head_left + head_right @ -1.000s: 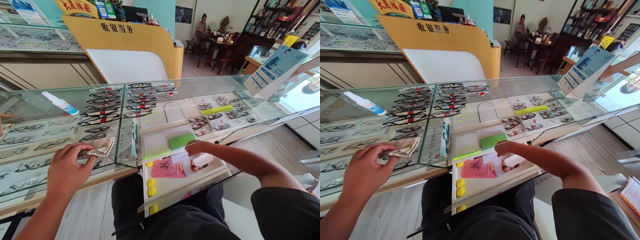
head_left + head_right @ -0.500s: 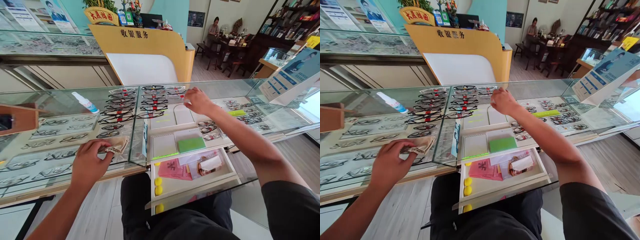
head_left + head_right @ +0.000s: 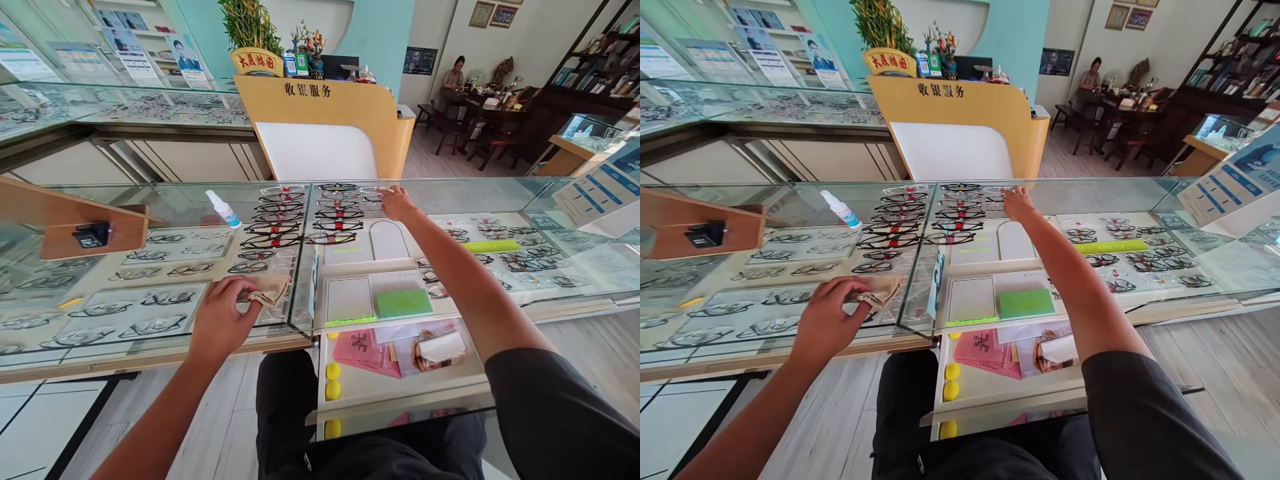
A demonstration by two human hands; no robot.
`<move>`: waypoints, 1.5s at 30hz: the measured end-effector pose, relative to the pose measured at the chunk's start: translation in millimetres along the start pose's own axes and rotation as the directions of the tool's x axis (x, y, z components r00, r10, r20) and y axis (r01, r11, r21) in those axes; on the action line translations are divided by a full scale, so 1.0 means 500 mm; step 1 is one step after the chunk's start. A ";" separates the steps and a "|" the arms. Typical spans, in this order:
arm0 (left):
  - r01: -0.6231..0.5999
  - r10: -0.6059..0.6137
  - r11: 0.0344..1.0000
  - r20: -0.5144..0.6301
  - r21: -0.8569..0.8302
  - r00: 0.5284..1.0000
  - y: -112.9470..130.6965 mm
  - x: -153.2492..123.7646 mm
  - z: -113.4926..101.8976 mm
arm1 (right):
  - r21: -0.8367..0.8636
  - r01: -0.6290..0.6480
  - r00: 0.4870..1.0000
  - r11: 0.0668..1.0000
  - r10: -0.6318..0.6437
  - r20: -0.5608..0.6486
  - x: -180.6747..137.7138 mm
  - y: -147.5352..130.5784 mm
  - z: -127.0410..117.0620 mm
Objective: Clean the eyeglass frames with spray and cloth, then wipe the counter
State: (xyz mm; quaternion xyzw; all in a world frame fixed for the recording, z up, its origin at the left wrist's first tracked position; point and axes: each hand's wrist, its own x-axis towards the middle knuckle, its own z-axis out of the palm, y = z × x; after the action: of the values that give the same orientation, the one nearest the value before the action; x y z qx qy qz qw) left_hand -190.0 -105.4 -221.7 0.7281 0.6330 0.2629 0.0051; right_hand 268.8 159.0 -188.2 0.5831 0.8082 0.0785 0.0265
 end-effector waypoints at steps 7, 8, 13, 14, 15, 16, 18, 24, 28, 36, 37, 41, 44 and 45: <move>0.003 -0.003 1.000 0.023 -0.006 1.000 0.001 -0.003 -0.001 | 0.004 -0.033 0.999 0.999 0.033 -0.038 -0.021 -0.017 -0.009; 0.008 -0.008 1.000 0.025 -0.002 1.000 0.001 -0.004 -0.001 | 0.009 -0.031 0.998 0.999 0.031 -0.051 -0.034 -0.018 -0.014; 0.011 -0.012 1.000 0.030 0.026 0.999 0.005 -0.004 -0.002 | 0.059 0.058 0.985 0.997 -0.048 -0.167 -0.155 -0.019 -0.058; 0.009 -0.010 0.999 0.036 0.032 0.999 0.006 -0.003 -0.002 | 0.095 0.117 0.971 0.989 -0.094 -0.219 -0.195 -0.024 -0.073; 0.007 -0.009 0.999 0.042 0.038 0.999 0.006 -0.003 -0.003 | 0.138 0.195 0.951 0.971 -0.153 -0.269 -0.239 -0.032 -0.091; 0.003 -0.005 0.999 0.045 0.045 0.999 0.007 -0.003 -0.002 | 0.181 0.286 0.924 0.941 -0.220 -0.313 -0.288 -0.045 -0.112; -0.011 0.009 0.998 0.041 0.059 0.999 0.008 -0.003 0.000 | 0.271 0.452 0.864 0.850 -0.342 -0.370 -0.396 -0.082 -0.158; -0.044 0.044 0.992 0.002 0.117 0.999 0.009 -0.003 0.012 | 0.614 0.555 0.796 0.561 -0.572 -0.198 -0.671 -0.223 -0.232; -0.049 0.049 0.989 0.005 0.139 0.999 0.008 -0.001 0.015 | 0.630 0.514 0.768 0.582 -0.640 -0.035 -0.725 -0.270 -0.131; -0.077 0.077 0.982 0.006 0.171 0.997 0.003 0.005 0.015 | 0.259 0.402 0.907 0.878 -0.421 0.020 -0.573 -0.239 0.196; -0.077 0.078 0.982 0.005 0.173 0.997 0.002 0.005 0.015 | 0.234 0.365 0.928 0.901 -0.373 -0.008 -0.545 -0.223 0.223; -0.088 0.089 0.982 0.004 0.168 0.996 -0.003 0.007 0.016 | 0.172 0.213 0.975 0.962 -0.196 -0.108 -0.446 -0.147 0.291; -0.108 0.110 0.981 -0.004 0.164 0.994 -0.006 0.008 0.014 | 0.153 0.108 0.987 0.982 -0.087 -0.138 -0.386 -0.088 0.317; -0.113 0.116 0.980 -0.007 0.163 0.993 -0.006 0.008 0.013 | 0.149 0.068 0.988 0.986 -0.045 -0.148 -0.369 -0.070 0.324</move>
State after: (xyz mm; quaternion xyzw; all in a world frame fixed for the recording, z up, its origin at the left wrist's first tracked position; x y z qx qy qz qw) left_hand -189.9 -98.7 -226.9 0.7591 0.6094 0.2163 -0.0744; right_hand 316.6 -10.8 -362.5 0.5530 0.8278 0.0572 -0.0750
